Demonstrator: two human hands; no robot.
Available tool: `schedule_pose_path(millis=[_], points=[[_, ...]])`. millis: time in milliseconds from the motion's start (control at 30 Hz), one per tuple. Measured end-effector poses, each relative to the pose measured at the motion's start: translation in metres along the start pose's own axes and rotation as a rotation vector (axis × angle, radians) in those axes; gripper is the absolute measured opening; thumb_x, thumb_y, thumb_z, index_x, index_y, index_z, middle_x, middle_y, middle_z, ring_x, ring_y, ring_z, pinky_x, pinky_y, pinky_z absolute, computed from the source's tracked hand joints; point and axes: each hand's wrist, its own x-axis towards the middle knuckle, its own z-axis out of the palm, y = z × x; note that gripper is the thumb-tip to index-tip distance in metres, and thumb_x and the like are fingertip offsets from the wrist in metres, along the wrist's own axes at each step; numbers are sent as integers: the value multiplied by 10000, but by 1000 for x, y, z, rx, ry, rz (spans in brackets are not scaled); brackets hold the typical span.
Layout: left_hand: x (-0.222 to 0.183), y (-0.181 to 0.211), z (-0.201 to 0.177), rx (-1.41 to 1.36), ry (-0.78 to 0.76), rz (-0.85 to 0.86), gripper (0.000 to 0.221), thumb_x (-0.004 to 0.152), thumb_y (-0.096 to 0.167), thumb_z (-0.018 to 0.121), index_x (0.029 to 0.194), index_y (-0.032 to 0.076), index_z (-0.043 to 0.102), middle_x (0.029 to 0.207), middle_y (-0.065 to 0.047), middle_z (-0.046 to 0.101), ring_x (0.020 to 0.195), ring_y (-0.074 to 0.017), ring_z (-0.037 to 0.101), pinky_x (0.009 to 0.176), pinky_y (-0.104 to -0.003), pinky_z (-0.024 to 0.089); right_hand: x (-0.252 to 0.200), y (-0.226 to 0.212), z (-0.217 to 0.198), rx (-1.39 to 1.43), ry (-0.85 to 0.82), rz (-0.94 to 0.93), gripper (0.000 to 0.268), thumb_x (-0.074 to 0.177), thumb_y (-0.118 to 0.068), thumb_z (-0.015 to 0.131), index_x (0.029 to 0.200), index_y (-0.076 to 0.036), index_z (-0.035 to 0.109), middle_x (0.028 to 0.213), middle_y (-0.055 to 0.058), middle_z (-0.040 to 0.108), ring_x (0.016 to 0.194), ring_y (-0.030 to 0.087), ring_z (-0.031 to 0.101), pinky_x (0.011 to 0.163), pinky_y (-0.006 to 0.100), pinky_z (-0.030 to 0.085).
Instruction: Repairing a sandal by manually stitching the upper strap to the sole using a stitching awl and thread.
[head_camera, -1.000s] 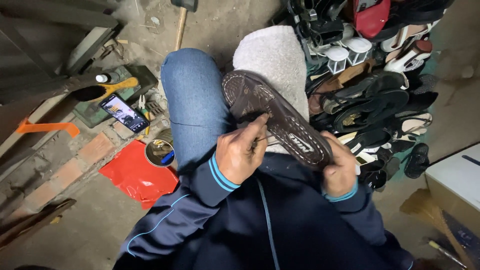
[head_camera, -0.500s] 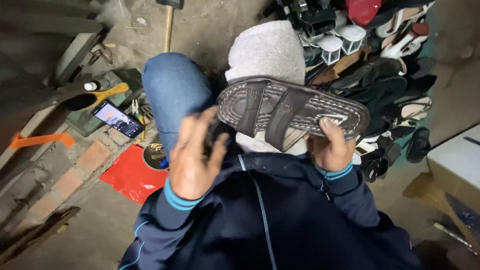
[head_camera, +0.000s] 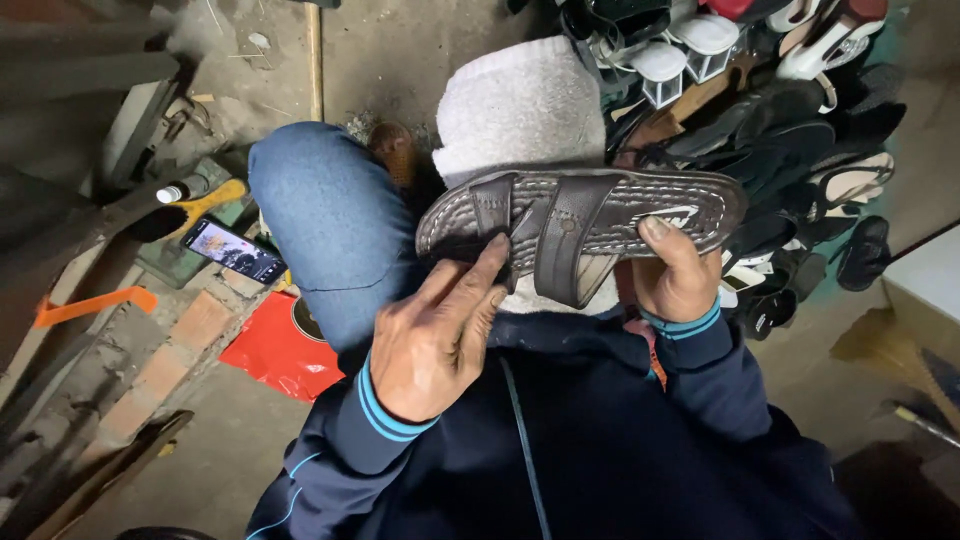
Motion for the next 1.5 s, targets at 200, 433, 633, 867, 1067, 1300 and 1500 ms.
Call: schedule_pose_path(millis=[200,433,633,867,1067,1300,1500], points=[[6,1,2,57,-39,-25,343,1025,217,600,1349,190,708,816,-84,694,612,-400,674,515,-470,557,-6,-4,6,-99,19,-6,452,871,13,662,1321,-14,636,1248,170,691,1239,340,652,1042,508,585],[12,8,2,96,-43,-1,327,1011,183,620,1318,178,733,797,-95,675,543,-377,642,475,-449,547,-3,-12,8,-403,-76,-113,413,858,98,657,1266,35,668,1334,188,668,1278,320,614,1062,454,573],[14,11,2,154,-30,19,321,991,181,645,1293,197,752,801,-87,674,534,-360,639,466,-445,545,-4,-11,12,-370,-46,-114,411,863,59,688,1271,16,671,1333,163,671,1279,285,616,1082,429,564],[12,11,2,187,-33,31,324,989,171,634,1288,202,756,798,-66,655,539,-322,640,486,-408,550,0,-12,7,-396,-92,-144,350,854,57,671,1203,75,678,1298,230,663,1242,355,632,1069,510,562],[14,13,-1,216,-40,44,328,984,149,625,1280,195,758,807,-66,649,551,-323,644,489,-407,550,-10,-15,-4,-522,-124,-119,260,980,104,603,1209,40,708,1269,96,694,1322,199,575,1095,295,493],[16,6,-16,215,-95,59,370,969,138,571,1284,211,749,822,-29,643,558,-310,658,512,-396,561,-56,-36,17,-1606,-419,-574,326,1128,-147,446,1387,-47,618,1364,91,634,1342,228,558,1164,359,404],[4,-19,-48,284,-364,5,434,1069,289,492,1492,217,562,802,21,527,606,-205,604,396,-408,423,-71,-71,120,-703,-443,-104,532,913,-85,786,1368,10,528,1381,199,653,1318,291,662,1188,382,513]])
